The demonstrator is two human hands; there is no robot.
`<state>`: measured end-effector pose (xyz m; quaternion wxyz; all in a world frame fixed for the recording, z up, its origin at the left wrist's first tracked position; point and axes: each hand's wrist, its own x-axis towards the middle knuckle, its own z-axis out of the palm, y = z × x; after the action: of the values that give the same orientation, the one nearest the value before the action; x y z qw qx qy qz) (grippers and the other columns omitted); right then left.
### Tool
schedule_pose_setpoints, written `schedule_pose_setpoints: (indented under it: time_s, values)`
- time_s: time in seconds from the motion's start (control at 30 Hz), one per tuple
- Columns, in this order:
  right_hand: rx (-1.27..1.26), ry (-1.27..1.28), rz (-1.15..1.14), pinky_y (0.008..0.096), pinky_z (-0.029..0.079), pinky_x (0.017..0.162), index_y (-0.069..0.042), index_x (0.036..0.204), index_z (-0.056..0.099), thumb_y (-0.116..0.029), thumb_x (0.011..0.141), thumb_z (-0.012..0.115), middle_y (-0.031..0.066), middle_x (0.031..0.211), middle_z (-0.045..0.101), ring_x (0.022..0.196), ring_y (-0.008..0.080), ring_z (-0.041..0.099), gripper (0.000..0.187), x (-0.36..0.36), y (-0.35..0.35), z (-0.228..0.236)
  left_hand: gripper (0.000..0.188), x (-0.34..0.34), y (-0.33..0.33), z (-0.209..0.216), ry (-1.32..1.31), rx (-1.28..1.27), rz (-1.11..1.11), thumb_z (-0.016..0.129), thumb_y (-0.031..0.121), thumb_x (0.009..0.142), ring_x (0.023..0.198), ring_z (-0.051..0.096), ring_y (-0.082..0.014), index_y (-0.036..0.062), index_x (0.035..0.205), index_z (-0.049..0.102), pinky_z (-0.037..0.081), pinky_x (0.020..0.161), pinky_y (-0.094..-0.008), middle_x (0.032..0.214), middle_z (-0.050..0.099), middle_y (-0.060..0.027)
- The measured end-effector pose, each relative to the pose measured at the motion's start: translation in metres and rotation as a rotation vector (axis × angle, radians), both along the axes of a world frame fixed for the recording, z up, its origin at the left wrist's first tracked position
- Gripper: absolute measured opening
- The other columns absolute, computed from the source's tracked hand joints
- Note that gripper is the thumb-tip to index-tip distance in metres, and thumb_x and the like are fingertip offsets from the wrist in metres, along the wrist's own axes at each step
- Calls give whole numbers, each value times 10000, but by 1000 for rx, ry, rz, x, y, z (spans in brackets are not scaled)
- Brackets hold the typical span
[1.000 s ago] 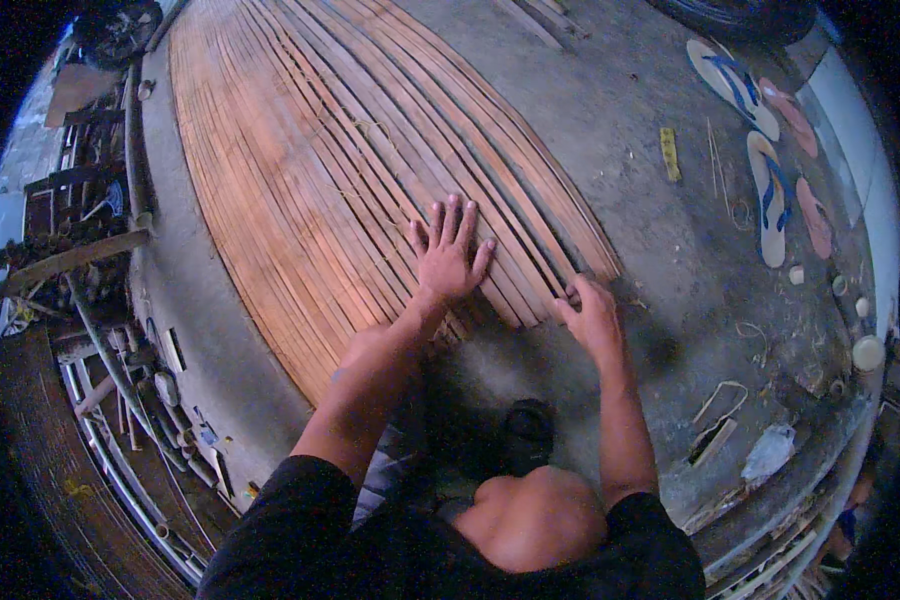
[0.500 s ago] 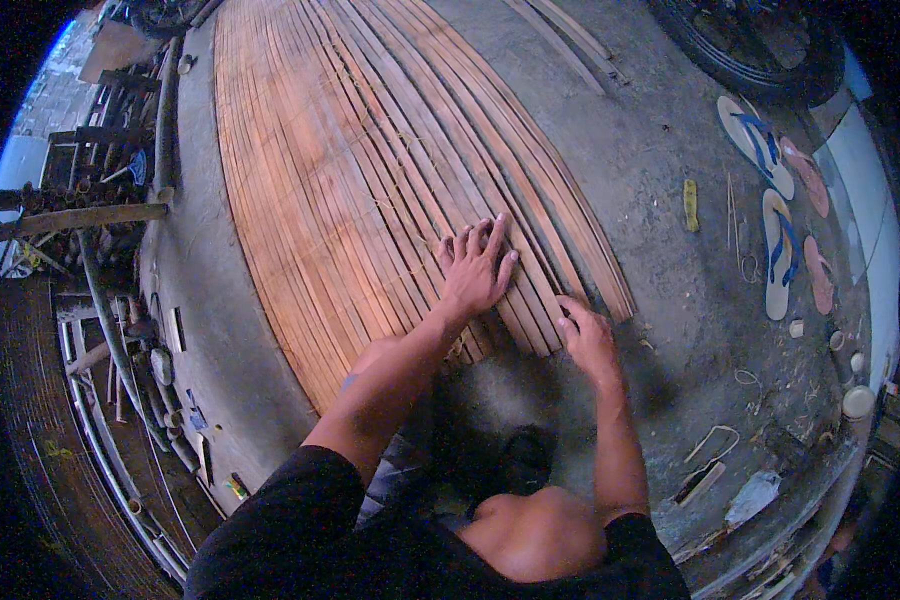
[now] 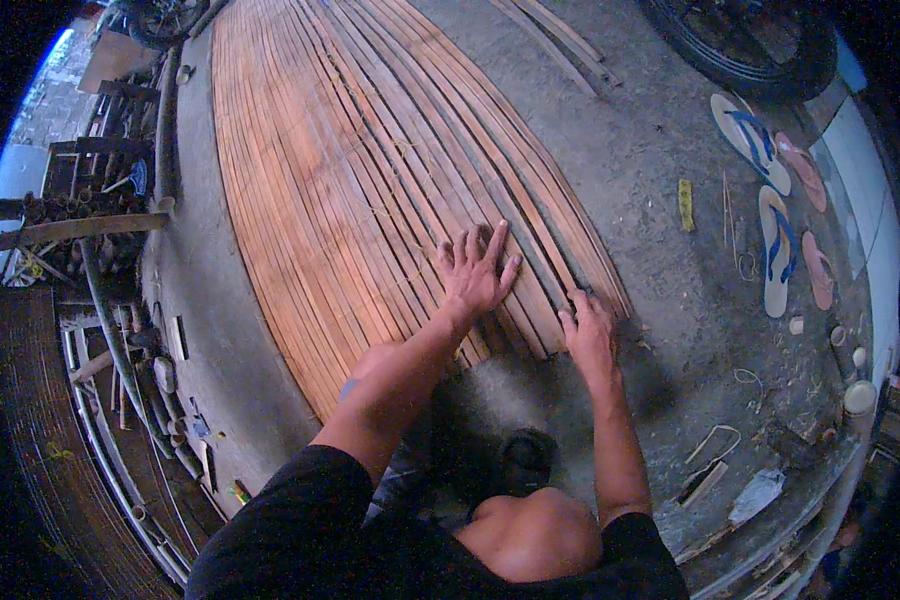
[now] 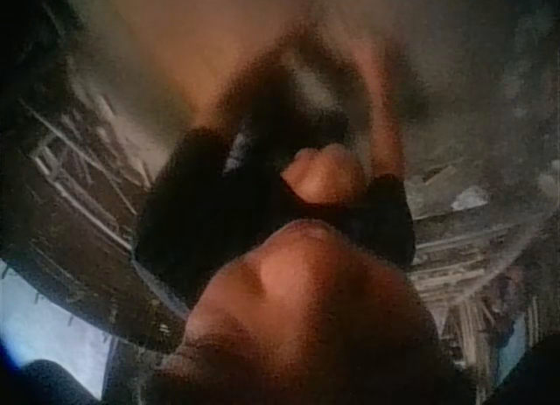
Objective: The person unties a yellow rope from a bundle of bamboo poles, then picks up a stack of thin bamboo strips from the floor. They spread the strips out and repeatedly align and adjust them by hand on the floor.
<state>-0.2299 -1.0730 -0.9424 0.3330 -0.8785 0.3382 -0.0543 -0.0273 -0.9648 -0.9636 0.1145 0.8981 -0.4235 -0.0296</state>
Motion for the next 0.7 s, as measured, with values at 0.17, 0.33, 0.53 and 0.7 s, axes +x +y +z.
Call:
schedule_pose_setpoints:
  time_s: [0.17, 0.33, 0.53, 0.7]
  values:
    - [-49, -48, -29, 516, 494, 853, -47, 1250, 595, -133, 925, 641, 244, 1078, 626, 997, 456, 602, 339, -3, 1, -29, 688, -2, -4, 0, 28, 74, -9, 390, 589, 1005, 1473, 291, -392, 229, 1587, 320, 105, 1194, -616, 1618, 305, -143]
    - [53, -148, 31, 509, 490, 911, -29, 1182, 652, -86, 938, 597, 234, 1135, 675, 1030, 443, 617, 256, 12, -1, -23, 671, 4, -4, -7, -4, 115, -91, 312, 528, 1046, 1543, 177, -330, 164, 1606, 250, 57, 1224, -591, 1677, 208, -69]
    - [89, -152, -8, 493, 487, 909, -32, 1138, 690, -87, 909, 633, 186, 1105, 700, 1040, 404, 628, 242, 20, -6, -20, 635, 6, -9, -7, 20, 76, -215, 345, 452, 1042, 1532, 210, -339, 154, 1598, 265, 76, 1216, -607, 1675, 217, -73]
    - [131, 32, 0, 495, 483, 938, -15, 1154, 676, -150, 900, 673, 209, 1149, 668, 1085, 421, 603, 287, 22, -11, -10, 603, 9, -9, -5, -18, 74, -240, 340, 425, 1047, 1509, 274, -336, 139, 1577, 304, 147, 1205, -599, 1656, 265, -74]
